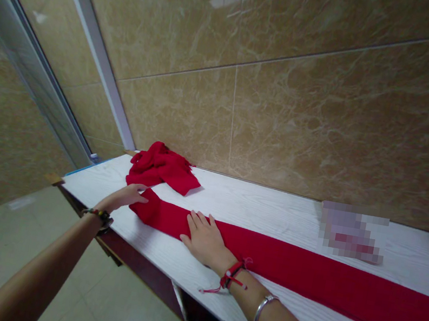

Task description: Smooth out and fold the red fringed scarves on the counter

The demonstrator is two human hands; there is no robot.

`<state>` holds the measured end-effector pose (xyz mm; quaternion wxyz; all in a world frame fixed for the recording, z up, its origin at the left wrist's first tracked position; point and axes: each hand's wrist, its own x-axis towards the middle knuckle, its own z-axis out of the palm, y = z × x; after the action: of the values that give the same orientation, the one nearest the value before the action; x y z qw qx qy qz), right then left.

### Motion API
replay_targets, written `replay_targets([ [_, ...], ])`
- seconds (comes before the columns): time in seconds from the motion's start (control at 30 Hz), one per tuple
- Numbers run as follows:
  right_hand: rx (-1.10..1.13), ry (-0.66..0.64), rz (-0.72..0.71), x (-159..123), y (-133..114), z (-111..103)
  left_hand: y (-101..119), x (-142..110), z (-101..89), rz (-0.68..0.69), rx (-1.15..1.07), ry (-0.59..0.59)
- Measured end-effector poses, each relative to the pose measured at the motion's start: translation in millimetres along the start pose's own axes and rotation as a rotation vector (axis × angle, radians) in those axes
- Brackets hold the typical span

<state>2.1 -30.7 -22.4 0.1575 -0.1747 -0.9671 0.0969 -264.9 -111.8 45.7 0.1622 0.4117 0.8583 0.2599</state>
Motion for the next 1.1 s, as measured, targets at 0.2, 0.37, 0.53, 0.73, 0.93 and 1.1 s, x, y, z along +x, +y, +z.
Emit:
replay_targets([
  [0.2,-0.007,0.001,0.005,0,1,3,17,-8,-2.2,-0.055,-0.025,-0.054],
  [0.37,-0.014,0.028,-0.003,0,1,4,40,-16,-1.5,0.023,-0.051,-0.090],
  [0.53,-0.014,0.031,-0.001,0,1,5,47,-22,2.5,0.155,-0.028,-0.087],
  [0.73,-0.009,0.026,0.003,0,0,5,26,-30,6.9,0.299,0.148,-0.035],
  [0.93,-0.017,0.029,0.006,0,0,4,11,-27,9.7,0.334,0.412,0.155],
  [1.1,-0.019,0.022,0.011,-1,-1,2,8,-22,6.4,0.331,0.531,0.250],
])
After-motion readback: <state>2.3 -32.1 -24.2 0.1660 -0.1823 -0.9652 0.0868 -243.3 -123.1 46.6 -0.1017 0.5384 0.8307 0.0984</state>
